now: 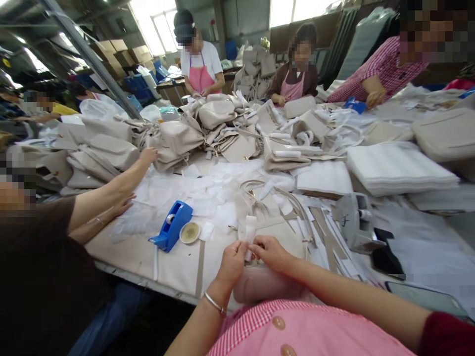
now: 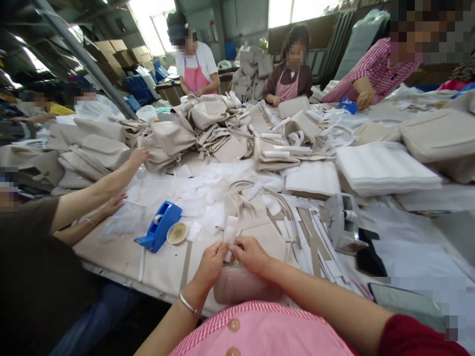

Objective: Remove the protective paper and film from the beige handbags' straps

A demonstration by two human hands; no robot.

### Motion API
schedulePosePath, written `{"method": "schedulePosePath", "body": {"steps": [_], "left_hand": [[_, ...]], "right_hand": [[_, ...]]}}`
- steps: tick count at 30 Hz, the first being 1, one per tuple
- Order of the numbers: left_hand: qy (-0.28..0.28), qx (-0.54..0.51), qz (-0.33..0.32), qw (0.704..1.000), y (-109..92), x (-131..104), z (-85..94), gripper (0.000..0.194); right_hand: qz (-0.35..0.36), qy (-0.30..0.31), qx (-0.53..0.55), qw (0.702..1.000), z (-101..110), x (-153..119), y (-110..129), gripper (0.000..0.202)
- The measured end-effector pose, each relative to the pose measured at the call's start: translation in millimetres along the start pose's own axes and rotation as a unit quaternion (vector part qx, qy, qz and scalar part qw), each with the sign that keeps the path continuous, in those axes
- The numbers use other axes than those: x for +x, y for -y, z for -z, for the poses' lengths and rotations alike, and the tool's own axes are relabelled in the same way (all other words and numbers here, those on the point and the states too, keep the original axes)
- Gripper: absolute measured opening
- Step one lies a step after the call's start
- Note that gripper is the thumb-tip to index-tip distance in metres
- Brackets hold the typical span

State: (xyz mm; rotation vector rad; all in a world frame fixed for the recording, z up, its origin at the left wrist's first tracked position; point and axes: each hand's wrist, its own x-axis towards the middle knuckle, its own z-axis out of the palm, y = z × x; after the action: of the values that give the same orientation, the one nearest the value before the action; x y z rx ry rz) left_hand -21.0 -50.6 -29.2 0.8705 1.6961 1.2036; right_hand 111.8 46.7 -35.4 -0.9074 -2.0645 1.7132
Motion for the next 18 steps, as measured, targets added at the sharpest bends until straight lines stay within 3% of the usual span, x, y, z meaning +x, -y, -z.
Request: {"method": "schedulePosePath", "body": {"steps": [3,5,8,11,14,16,18], "left_hand": [[0.028,-0.05,0.031,0.998,2,5,0.2,0.048],[0.029,-0.059,0.046,0.997,3,9,1.5,0.05],[0.006,-0.067,0.073,0.995,8,15,4.2,0.055],[-0.019,-0.066,0.107,0.992,17,22,7.1,0.059],[-0.038,0.111,0.115,0.986,28,30,12.4,0.061],[-0.05,0.251,0.098,0.962,32,34,18.7,0.055],[-0.058,0.318,0.084,0.942,31,38,25.6,0.044]], "right_hand": [[0.06,0.038,0.012,0.997,3,-5,1,0.022],[0.066,0.022,-0.021,0.997,19,-4,0,0.022],[-0.033,-0.116,-0.091,0.988,68,4,-10,0.02],[-0.165,-0.223,-0.106,0.955,130,8,-35,0.014],[-0.289,-0.229,-0.075,0.926,167,-7,-65,0.021],[-0.348,-0.189,-0.034,0.918,167,-25,-79,0.035],[-0.38,-0.148,0.01,0.913,152,-41,-88,0.047]]}}
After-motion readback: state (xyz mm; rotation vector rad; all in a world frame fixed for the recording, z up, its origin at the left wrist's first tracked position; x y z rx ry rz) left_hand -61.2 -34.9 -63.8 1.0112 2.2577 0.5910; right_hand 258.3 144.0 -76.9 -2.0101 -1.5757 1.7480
